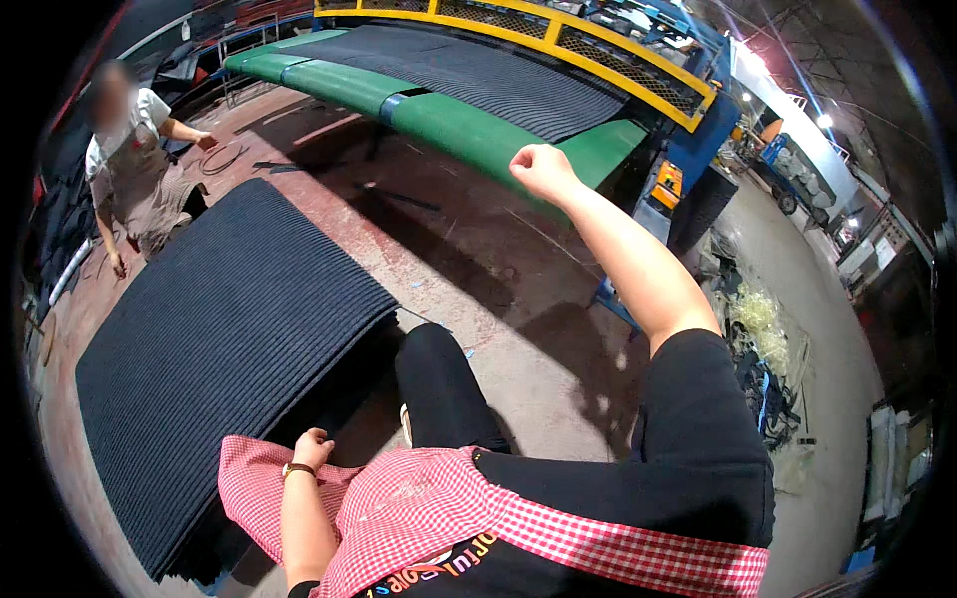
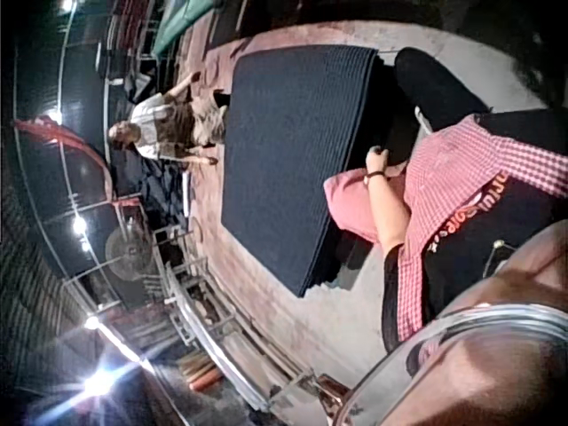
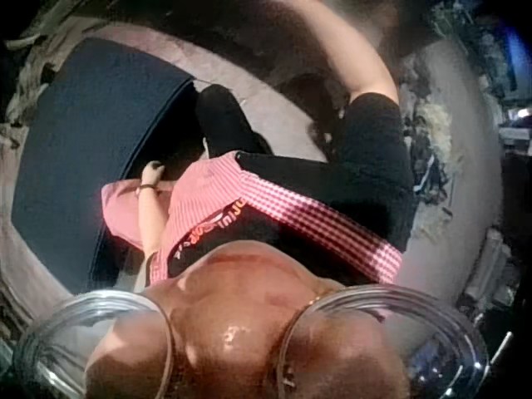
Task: The person takes large black textured mats off a processing machine and stacks them onto a pallet.
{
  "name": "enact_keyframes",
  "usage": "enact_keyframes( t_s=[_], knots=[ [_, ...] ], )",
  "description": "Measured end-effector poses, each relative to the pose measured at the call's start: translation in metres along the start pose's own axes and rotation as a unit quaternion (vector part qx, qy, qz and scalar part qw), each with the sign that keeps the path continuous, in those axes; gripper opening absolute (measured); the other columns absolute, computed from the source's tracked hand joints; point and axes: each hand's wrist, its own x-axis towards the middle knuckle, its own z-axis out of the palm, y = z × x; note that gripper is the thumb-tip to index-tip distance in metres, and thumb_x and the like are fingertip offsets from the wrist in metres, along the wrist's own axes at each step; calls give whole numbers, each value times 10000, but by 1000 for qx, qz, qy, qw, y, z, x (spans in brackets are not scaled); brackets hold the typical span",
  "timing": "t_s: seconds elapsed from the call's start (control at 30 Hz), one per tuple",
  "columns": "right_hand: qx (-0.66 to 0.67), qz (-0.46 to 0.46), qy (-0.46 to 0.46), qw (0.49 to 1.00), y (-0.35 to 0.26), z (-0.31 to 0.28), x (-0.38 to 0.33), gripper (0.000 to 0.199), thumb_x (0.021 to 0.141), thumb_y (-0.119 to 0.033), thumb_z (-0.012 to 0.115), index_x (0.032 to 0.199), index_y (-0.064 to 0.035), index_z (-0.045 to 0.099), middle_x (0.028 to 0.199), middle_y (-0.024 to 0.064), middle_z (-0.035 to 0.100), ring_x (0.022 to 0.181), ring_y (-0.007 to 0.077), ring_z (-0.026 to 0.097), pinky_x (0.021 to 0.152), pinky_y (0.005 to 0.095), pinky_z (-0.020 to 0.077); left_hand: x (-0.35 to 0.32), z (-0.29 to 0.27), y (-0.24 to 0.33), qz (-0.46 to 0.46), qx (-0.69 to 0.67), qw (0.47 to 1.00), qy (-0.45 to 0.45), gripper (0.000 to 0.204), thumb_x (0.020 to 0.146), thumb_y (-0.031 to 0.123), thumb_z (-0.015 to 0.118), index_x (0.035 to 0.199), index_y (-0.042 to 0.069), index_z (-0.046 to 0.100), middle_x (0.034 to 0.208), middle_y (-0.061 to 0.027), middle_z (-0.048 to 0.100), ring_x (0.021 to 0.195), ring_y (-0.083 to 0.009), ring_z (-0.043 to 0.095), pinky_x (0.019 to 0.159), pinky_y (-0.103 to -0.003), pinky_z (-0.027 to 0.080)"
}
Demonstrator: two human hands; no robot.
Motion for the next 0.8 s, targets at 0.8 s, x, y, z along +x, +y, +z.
enact_keyframes(
  t_s=[0.8],
  knots=[
    [-225,-32,32,973,19,14,1,605,641,-231,694,1160,-115,406,1156,118,402,1120,285,358,936,397,319,-1,5,-1,-9,42,999,-7,360,683,201,640,988,20,579,886,-144,608,843,-253,584,759,-320,458]
  ],
)
